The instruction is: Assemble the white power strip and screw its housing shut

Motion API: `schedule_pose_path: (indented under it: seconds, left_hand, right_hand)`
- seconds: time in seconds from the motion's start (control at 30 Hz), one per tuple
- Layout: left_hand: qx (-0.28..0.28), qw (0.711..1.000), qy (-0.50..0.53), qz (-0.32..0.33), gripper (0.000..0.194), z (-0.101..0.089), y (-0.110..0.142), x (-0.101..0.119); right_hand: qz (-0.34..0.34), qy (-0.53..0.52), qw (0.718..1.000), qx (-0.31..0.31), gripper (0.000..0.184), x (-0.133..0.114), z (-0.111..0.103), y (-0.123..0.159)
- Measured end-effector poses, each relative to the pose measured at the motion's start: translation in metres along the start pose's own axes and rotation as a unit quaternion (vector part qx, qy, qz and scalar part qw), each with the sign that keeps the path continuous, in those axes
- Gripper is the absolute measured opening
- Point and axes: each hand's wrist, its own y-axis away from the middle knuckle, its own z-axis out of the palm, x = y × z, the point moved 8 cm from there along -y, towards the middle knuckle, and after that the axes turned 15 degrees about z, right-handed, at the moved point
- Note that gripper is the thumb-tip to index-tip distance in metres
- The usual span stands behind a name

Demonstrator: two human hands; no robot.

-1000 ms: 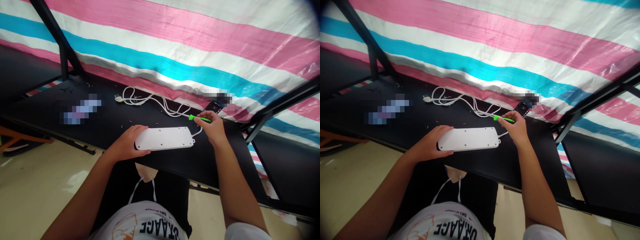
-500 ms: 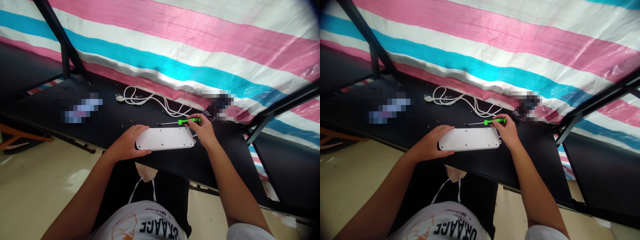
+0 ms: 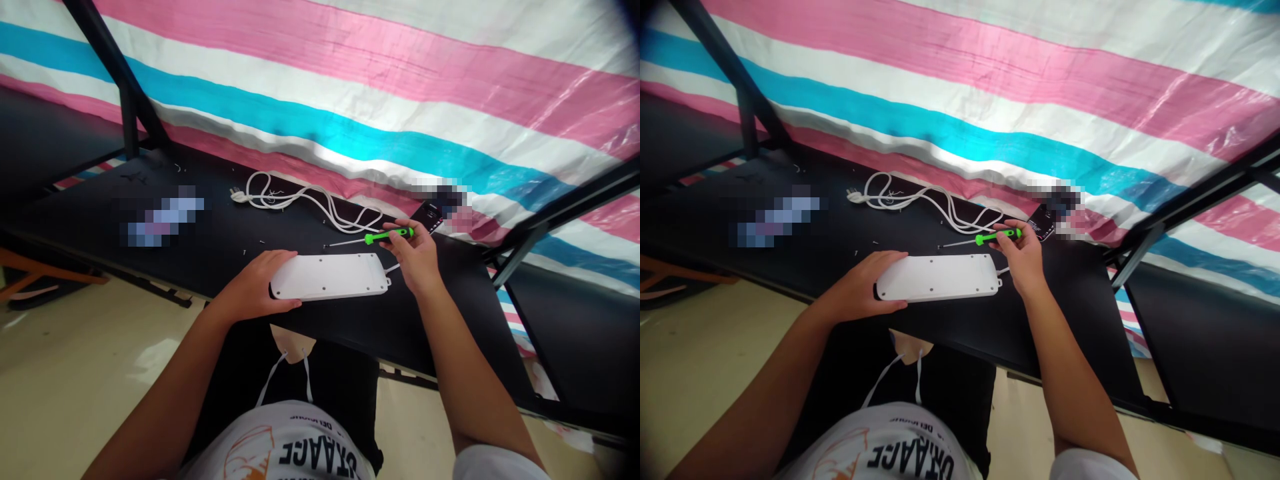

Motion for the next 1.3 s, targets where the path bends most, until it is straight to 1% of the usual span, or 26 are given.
schedule_pose_path:
  seconds: [0.1,0.23,0.33,0.43,0.57,0.63,0.8,1.0,1.3]
  left_hand:
    - [0.004,1.0,0.0,0.002,0.09,0.0,0.0,0.0]
    - [0.008,1.0,0.0,-0.004,0.091,-0.002,0.001,0.001]
    - [0.009,1.0,-0.001,-0.013,0.093,-0.003,0.002,0.002]
    - [0.018,1.0,0.005,0.0,0.093,-0.006,0.002,0.007]
    - [0.045,0.998,0.006,0.04,0.092,-0.01,0.001,0.014]
    - [0.053,0.997,0.003,0.05,0.092,-0.011,0.001,0.015]
    - [0.054,0.997,0.002,0.055,0.092,-0.011,0.001,0.016]
    - [0.056,0.997,-0.003,0.057,0.092,-0.011,0.001,0.016]
    - [0.049,0.998,0.002,0.046,0.093,-0.01,0.002,0.013]
  right_hand:
    - [-0.015,-0.066,0.998,0.004,0.038,-0.009,-0.004,0.002]
    - [-0.01,-0.139,0.99,-0.008,0.035,-0.016,-0.01,0.002]
    - [0.002,-0.171,0.985,-0.009,0.032,-0.016,-0.015,0.001]
    - [0.017,-0.188,0.982,-0.015,0.031,-0.014,-0.016,0.0]
    - [0.024,-0.195,0.98,-0.023,0.03,-0.014,-0.012,0.0]
    - [0.022,-0.196,0.98,-0.031,0.031,-0.015,-0.01,0.002]
    - [0.01,-0.193,0.98,-0.051,0.031,-0.018,-0.003,0.005]
    - [0.001,-0.171,0.984,-0.057,0.029,-0.019,0.004,0.008]
    - [-0.019,-0.151,0.986,-0.073,0.03,-0.02,0.008,0.011]
